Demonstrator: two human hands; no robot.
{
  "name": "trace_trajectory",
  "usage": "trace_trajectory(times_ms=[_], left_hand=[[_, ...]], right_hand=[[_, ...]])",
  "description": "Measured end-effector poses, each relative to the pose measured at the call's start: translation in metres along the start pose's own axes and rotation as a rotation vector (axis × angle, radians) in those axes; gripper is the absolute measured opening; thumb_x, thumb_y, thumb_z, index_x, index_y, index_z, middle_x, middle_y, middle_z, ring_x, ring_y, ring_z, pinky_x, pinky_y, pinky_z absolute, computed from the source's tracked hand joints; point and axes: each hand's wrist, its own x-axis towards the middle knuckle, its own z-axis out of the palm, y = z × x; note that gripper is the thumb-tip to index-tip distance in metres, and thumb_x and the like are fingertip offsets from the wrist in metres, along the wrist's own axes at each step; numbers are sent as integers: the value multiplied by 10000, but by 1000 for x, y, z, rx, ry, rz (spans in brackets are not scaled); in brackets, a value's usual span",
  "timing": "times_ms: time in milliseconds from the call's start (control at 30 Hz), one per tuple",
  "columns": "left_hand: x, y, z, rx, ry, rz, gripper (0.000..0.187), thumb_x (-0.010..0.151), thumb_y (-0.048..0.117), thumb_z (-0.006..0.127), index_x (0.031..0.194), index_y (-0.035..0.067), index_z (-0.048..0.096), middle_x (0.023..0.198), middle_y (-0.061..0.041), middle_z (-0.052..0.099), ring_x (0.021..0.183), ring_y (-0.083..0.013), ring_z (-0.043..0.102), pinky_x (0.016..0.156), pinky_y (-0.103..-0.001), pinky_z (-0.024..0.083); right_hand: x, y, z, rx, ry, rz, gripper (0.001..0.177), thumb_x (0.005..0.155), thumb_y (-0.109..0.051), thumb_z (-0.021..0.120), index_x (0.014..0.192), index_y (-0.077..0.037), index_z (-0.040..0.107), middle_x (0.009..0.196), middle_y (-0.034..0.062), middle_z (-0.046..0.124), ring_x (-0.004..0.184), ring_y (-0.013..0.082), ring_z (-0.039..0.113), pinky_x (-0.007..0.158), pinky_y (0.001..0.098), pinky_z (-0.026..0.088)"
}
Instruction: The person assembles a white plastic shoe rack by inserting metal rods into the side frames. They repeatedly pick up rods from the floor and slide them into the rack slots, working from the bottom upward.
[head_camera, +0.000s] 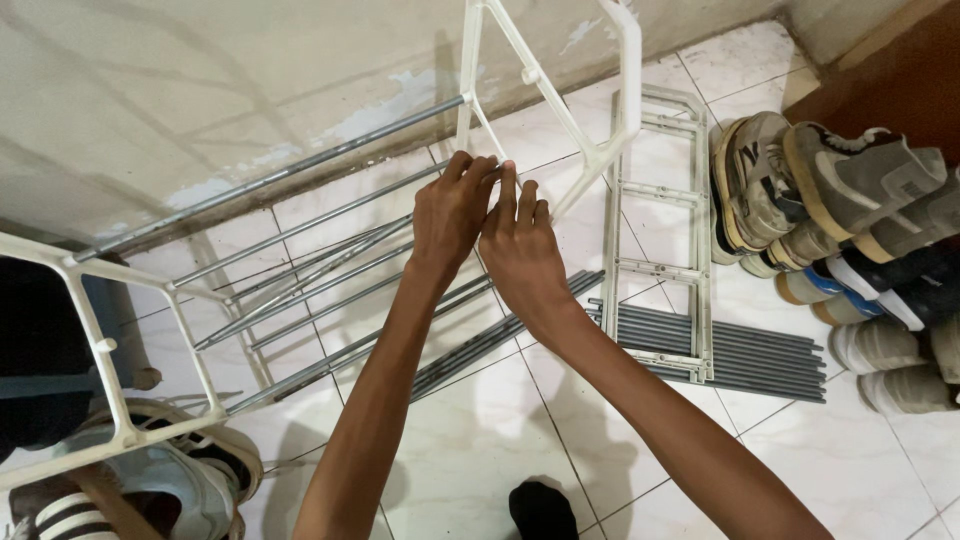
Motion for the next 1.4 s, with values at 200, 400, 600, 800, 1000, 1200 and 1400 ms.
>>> trace_trajectory(times_ms=[200, 400, 600, 800, 1000, 1200, 1400], left_hand=[[9, 1, -9, -13, -187, -98, 148, 1013, 231, 668, 1005, 90, 713, 848, -83, 710, 714, -355, 687, 561, -452, 533], [14, -2, -14, -18, -252, -88, 199, 973, 240, 657, 1004, 66, 750, 777, -138, 704, 662, -367, 676, 560, -463, 531], [36, -7, -31, -336, -465, -250, 196, 934, 180, 684, 1011, 22, 771, 684, -188, 694, 560, -340, 686, 583, -418, 538], [22, 1, -17, -271, -203, -117, 139, 951, 126, 725, 1004, 6, 772, 861, -188, 740, 732, -335, 718, 654, -393, 561], [4, -2, -8, -147, -54, -19, 111, 969, 143, 679, 1045, 74, 723, 939, -115, 741, 762, -330, 723, 645, -408, 562], [12, -2, -12, -91, -176, -62, 137, 966, 158, 701, 1011, 34, 739, 829, -165, 736, 657, -367, 678, 555, -446, 533], [30, -6, -27, -263, -355, -195, 151, 957, 122, 689, 996, 16, 789, 734, -200, 710, 558, -314, 678, 570, -404, 539]], right_hand=[[2, 0, -2, 14, 11, 23, 279, 797, -119, 672, 997, 63, 742, 1413, 345, 549, 1153, 423, 624, 942, 407, 559], [2, 0, -1, 0, 19, 7, 295, 840, -120, 670, 1027, 97, 741, 1417, 358, 537, 1142, 430, 618, 920, 402, 557], [0, 5, 11, 147, 58, -14, 305, 832, -86, 667, 1060, 106, 733, 1448, 397, 498, 1137, 417, 602, 906, 393, 561], [2, 5, 11, 174, 77, 28, 282, 826, -103, 672, 1004, 107, 730, 1415, 394, 508, 1113, 456, 617, 909, 433, 567], [4, 2, 6, 184, 11, 21, 187, 822, -97, 682, 871, 80, 720, 1424, 395, 511, 1120, 457, 637, 937, 434, 565], [3, 0, 10, 167, 70, 32, 226, 813, -127, 693, 892, 82, 731, 1425, 399, 495, 1105, 458, 639, 932, 440, 567], [0, 3, 17, 287, 89, 39, 240, 809, -87, 698, 976, 80, 744, 1479, 414, 451, 1062, 424, 620, 918, 431, 564]])
